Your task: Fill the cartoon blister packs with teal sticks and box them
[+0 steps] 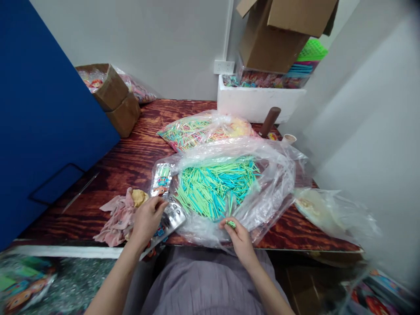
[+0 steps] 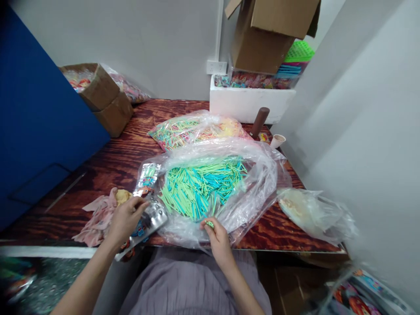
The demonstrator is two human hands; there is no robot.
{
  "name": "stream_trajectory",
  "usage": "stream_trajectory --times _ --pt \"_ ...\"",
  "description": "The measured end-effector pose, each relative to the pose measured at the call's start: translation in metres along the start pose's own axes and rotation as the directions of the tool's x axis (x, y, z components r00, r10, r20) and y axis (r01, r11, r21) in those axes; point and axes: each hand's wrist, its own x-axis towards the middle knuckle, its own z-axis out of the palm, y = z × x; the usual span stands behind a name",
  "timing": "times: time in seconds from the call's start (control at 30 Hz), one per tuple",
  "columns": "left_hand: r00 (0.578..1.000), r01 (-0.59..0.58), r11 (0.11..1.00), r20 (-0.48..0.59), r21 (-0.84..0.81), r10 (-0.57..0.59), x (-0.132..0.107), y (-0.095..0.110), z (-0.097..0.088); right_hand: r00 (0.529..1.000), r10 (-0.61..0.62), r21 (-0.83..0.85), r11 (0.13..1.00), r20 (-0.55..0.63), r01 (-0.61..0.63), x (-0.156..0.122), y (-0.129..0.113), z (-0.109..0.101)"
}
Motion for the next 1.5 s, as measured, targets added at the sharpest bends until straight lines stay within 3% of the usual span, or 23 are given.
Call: stream_trajectory --times 0.13,0.3,0.53,0.67,0.83,0.97,1.03,1.1,1.17,1.23,1.37,1.5 --pt "0.996 -0.075 0.993 -0.050 0.088 0.080 -0.005 -0.005 0.010 1.000 -0.007 0.005 1.000 -0.002 0.007 0.000 0.000 0.000" --pt "0.971 -0.185 0.982 -0.148 0.030 0.187 -0.009 -0.009 0.011 1.000 -0.011 0.009 1.000 0.007 0.011 0.000 -0.001 0.000" --pt "0.946 -0.196 0.970 -0.287 -0.140 0.150 -0.008 0.000 -0.018 0.996 -0.087 -0.007 0.996 0.010 0.087 -0.002 -0.003 0.000" --pt "0.938 -0.118 0.951 -0.345 -0.286 0.012 -0.010 0.014 -0.030 0.996 -0.094 -0.005 0.996 0.005 0.094 -0.001 -0.003 0.001" --pt "0.969 0.021 0.832 -0.194 -0.554 -0.153 -0.017 0.032 -0.027 1.000 -0.006 0.078 0.997 -0.019 0.008 -0.003 -0.004 -0.003" --pt "0.996 0.022 0.738 -0.051 -0.674 -0.076 -0.028 0.052 -0.019 0.986 0.128 0.331 0.940 -0.107 -0.086 0.007 -0.024 -0.008" --pt "0.999 0.030 0.693 0.012 -0.721 -0.031 -0.032 0.065 -0.016 0.981 0.171 0.563 0.822 -0.090 -0.092 0.021 -0.047 -0.008" --pt "0.999 0.043 0.633 0.048 -0.773 -0.009 -0.037 0.079 -0.012 0.984 0.180 0.762 0.638 -0.008 -0.111 0.038 -0.074 -0.005" --pt "0.996 0.077 0.573 0.086 -0.816 -0.012 -0.040 0.089 -0.008 0.981 0.178 0.866 0.478 0.073 -0.151 0.054 -0.099 0.002" --pt "0.990 0.133 0.510 0.136 -0.850 -0.032 -0.044 0.096 -0.003 0.976 0.164 0.891 0.406 0.146 -0.202 0.064 -0.117 0.010" --pt "0.977 0.215 0.401 0.199 -0.891 -0.082 -0.050 0.098 0.004 0.978 0.111 0.852 0.481 0.178 -0.209 0.064 -0.130 0.024" --pt "0.969 0.248 0.373 0.227 -0.894 -0.101 -0.053 0.096 0.009 0.971 0.130 0.840 0.488 0.199 -0.237 0.059 -0.127 0.028"
